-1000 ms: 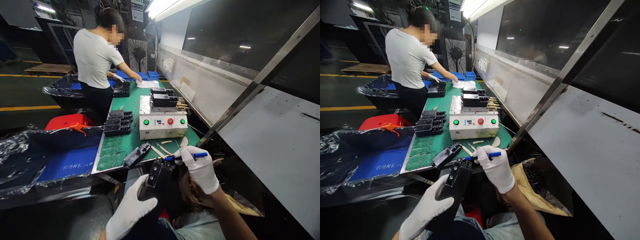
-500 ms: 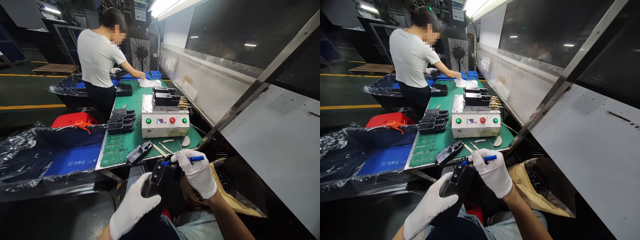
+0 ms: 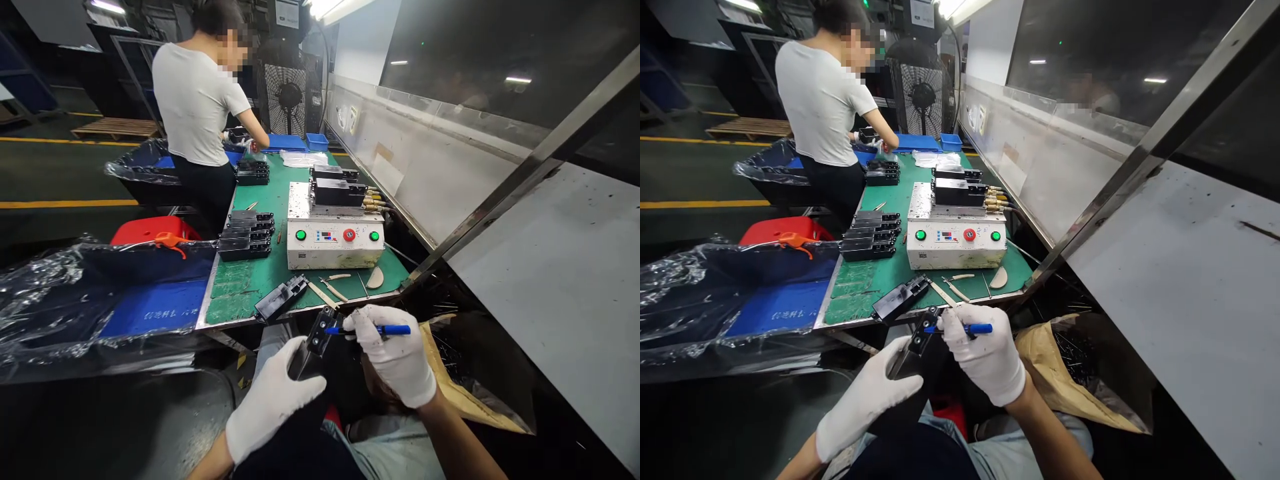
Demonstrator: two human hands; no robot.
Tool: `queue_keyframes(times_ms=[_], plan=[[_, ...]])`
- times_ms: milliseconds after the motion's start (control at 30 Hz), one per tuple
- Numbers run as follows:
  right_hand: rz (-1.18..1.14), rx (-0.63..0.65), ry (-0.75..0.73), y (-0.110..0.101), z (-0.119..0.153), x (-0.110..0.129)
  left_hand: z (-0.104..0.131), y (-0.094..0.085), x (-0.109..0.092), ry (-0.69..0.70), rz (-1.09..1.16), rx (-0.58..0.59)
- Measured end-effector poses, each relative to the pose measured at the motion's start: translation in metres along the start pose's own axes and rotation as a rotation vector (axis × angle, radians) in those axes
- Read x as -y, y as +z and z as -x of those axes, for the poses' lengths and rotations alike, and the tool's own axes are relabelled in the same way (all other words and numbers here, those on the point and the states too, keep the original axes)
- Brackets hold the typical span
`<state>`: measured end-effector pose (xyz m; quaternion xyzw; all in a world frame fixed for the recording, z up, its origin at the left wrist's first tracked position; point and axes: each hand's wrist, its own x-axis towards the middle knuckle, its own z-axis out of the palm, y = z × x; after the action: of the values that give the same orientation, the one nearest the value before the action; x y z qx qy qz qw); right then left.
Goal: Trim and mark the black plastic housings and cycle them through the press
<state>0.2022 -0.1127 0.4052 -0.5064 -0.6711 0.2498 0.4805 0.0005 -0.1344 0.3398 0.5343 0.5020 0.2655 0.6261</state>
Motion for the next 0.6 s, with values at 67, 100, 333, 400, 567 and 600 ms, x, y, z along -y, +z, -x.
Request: queue_keyframes(times_ms=[67, 100, 333, 400, 567, 600], plan=[[0.014, 0.044, 0.011, 0.002, 0.003, 0.001, -0.002, 0.0, -0.001, 0.028, 0.007, 0.006], [0.023, 0.069, 0.02, 0.003, 0.005, 0.0, -0.003, -0.001, -0.002, 0.038, 0.008, 0.01], [0.15, 0.122, -0.088, 0.012, 0.006, -0.013, -0.004, 0.0, -0.004, 0.036, 0.01, -0.005], [0.199, 0.117, -0.135, 0.013, 0.007, -0.013, -0.005, 0.0, -0.002, 0.042, 0.01, -0.012], [0.199, 0.069, -0.084, 0.014, 0.011, -0.016, -0.007, 0.001, -0.001, 0.033, 0.04, -0.008], [0.193, 0.066, -0.071, 0.013, 0.011, -0.017, -0.008, 0.001, -0.001, 0.031, 0.043, -0.007]])
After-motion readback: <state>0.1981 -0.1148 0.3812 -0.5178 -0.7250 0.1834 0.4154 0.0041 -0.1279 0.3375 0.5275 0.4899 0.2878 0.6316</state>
